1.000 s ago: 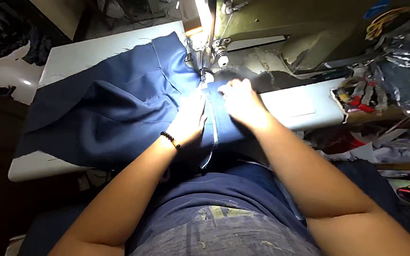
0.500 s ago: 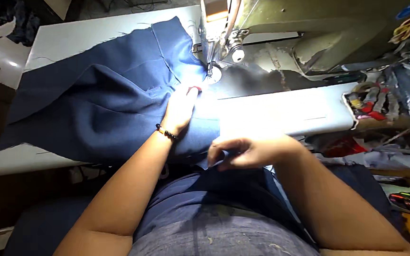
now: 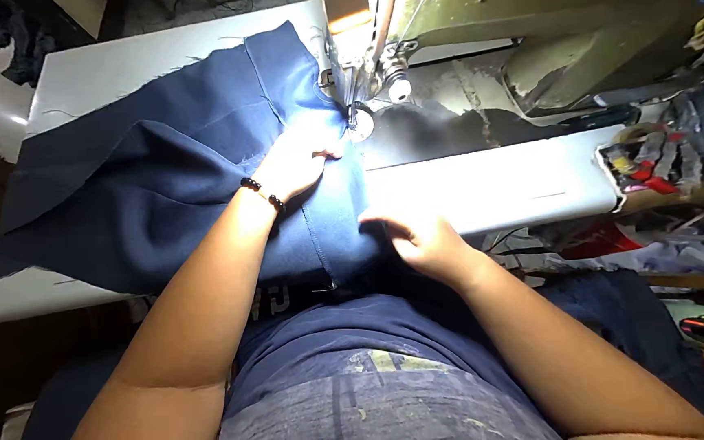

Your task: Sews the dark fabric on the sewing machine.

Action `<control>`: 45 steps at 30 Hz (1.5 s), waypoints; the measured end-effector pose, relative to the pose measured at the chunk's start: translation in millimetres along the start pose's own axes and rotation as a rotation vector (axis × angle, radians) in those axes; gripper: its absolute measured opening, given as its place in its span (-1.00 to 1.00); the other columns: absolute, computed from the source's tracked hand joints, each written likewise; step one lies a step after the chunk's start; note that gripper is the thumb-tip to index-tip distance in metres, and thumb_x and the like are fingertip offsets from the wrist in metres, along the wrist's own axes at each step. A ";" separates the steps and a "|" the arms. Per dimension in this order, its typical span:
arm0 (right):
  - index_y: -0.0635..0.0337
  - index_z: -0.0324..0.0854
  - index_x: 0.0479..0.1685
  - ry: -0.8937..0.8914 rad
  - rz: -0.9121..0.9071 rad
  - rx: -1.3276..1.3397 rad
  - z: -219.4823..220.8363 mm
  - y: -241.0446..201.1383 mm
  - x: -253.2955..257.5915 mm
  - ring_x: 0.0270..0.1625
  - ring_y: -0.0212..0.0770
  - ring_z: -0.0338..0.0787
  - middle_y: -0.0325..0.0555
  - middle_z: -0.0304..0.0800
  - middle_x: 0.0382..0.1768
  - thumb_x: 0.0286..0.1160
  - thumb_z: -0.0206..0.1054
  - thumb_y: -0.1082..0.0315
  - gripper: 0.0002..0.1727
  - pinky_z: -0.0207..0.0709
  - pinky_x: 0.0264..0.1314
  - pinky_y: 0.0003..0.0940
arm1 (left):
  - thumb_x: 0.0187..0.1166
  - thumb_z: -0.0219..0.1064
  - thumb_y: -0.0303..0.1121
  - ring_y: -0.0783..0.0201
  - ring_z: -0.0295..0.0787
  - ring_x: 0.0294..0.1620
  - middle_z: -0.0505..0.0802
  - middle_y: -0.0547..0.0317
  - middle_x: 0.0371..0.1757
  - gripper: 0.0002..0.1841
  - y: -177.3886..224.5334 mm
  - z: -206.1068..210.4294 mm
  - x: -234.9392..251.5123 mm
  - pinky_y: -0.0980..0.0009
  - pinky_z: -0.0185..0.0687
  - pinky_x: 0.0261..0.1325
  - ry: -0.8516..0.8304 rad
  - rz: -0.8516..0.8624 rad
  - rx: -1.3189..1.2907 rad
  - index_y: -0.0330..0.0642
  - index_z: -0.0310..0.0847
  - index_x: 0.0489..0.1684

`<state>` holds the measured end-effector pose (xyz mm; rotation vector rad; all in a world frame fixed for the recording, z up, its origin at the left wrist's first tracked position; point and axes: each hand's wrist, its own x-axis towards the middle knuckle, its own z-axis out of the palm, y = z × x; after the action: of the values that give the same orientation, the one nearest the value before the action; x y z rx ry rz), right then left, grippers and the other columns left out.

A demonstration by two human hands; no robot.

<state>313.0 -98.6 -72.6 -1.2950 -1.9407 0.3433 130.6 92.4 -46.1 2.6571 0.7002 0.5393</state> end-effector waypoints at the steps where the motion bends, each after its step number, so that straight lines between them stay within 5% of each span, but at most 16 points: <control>1: 0.19 0.87 0.01 0.029 -0.061 -0.012 4.4 2.4 -9.6 0.17 -0.22 0.86 -0.08 0.92 0.01 0.34 0.20 0.57 -0.63 0.67 0.31 -0.28 | 0.56 0.15 -0.58 -0.06 0.82 0.24 0.92 -0.09 0.06 -0.70 0.6 2.2 0.1 -0.03 0.58 0.38 0.012 -0.002 0.009 -0.23 0.90 -0.14; 6: 0.21 0.90 -0.12 0.177 -0.207 -0.016 22.3 13.1 -22.0 0.07 -0.20 0.85 0.00 0.91 -0.14 0.49 0.33 0.46 -0.79 0.65 0.24 -0.35 | 0.57 0.16 -0.52 -0.03 0.83 0.20 0.93 -0.02 0.04 -0.70 2.7 12.2 0.6 -0.01 0.60 0.32 0.079 -0.026 0.062 -0.16 0.91 -0.14; 8: 0.16 0.92 -0.10 0.171 -0.213 -0.040 24.4 14.8 -22.5 0.10 -0.17 0.83 0.06 0.87 -0.05 0.50 0.34 0.42 -0.78 0.67 0.21 -0.38 | 0.58 0.14 -0.51 -0.02 0.83 0.19 0.92 -0.01 0.03 -0.66 3.6 15.1 0.6 -0.01 0.61 0.29 0.074 -0.044 0.084 -0.07 0.92 -0.08; 11: 0.15 0.92 -0.06 0.150 -0.224 -0.068 24.7 15.5 -22.9 0.31 -0.03 0.80 0.19 0.85 0.15 0.54 0.33 0.40 -0.78 0.63 0.42 -0.27 | 0.59 0.13 -0.50 -0.01 0.79 0.11 0.88 -0.02 -0.06 -0.63 4.5 17.6 1.5 0.00 0.59 0.22 0.068 -0.043 0.096 0.01 0.93 -0.04; 24: 0.14 0.91 -0.02 0.115 -0.231 -0.093 25.0 15.6 -22.1 0.26 -0.07 0.84 0.09 0.89 0.14 0.56 0.32 0.38 -0.76 0.66 0.35 -0.26 | 0.59 0.09 -0.55 0.06 0.74 0.16 0.84 0.00 -0.04 -0.59 3.9 20.2 1.5 0.15 0.56 0.29 0.067 -0.050 0.092 0.05 0.93 0.00; 30: 0.13 0.91 -0.02 0.103 -0.224 -0.111 24.9 15.4 -21.4 0.25 -0.08 0.84 0.07 0.89 0.13 0.56 0.30 0.37 -0.75 0.66 0.33 -0.24 | 0.56 0.13 -0.58 -0.05 0.70 0.22 0.83 -0.04 0.01 -0.58 9.4 21.1 0.7 0.06 0.53 0.29 0.068 -0.029 0.158 0.08 0.93 0.01; 31: 0.11 0.92 -0.03 0.097 -0.215 -0.116 24.9 14.9 -21.4 0.25 -0.09 0.84 0.05 0.89 0.13 0.56 0.30 0.36 -0.75 0.66 0.33 -0.24 | 0.57 0.14 -0.57 -0.10 0.67 0.25 0.83 -0.04 0.04 -0.60 13.3 21.6 0.0 -0.05 0.46 0.27 0.073 -0.007 0.208 0.06 0.92 0.01; 33: 0.07 0.92 -0.03 0.087 -0.185 -0.130 25.1 12.5 -21.9 0.30 -0.06 0.82 0.02 0.90 0.14 0.52 0.30 0.35 -0.74 0.64 0.36 -0.20 | 0.63 0.09 -0.42 -0.10 0.52 0.59 0.80 0.09 0.35 -0.64 25.1 21.5 -3.8 -0.36 0.12 0.56 0.009 -0.012 0.336 0.06 0.85 0.08; 36: 0.03 0.92 -0.02 0.056 -0.124 -0.143 24.4 6.4 -21.7 0.45 0.01 0.73 -0.04 0.90 0.17 0.53 0.26 0.32 -0.71 0.55 0.49 -0.05 | 0.64 -0.07 -0.23 0.03 0.03 0.92 0.36 0.27 0.84 -0.45 42.8 23.4 -14.2 -0.47 -0.39 0.77 -0.202 -0.126 0.326 -0.06 0.55 0.58; 38: 0.03 0.93 -0.03 0.017 -0.105 -0.154 20.1 3.2 -17.4 0.44 0.00 0.75 -0.04 0.90 0.17 0.53 0.24 0.31 -0.70 0.56 0.48 -0.03 | 0.66 -0.13 -0.19 0.09 -0.08 0.95 0.20 0.32 0.91 -0.38 41.3 29.7 -20.2 -0.43 -0.42 0.80 -0.217 -0.171 0.245 -0.07 0.37 0.75; 45: 0.08 0.91 0.04 -0.055 -0.097 -0.213 3.5 13.8 6.0 0.38 -0.05 0.79 0.00 0.87 0.23 0.52 0.23 0.36 -0.68 0.63 0.42 -0.17 | 0.71 -0.15 -0.15 0.05 -0.06 0.94 0.31 0.23 0.87 -0.39 27.6 30.6 0.3 -0.39 -0.43 0.81 -0.186 -0.228 0.234 -0.09 0.34 0.74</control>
<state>318.5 -86.5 -80.4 -1.3310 -2.1245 0.1271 155.1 63.0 -61.3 2.7393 1.0459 0.1536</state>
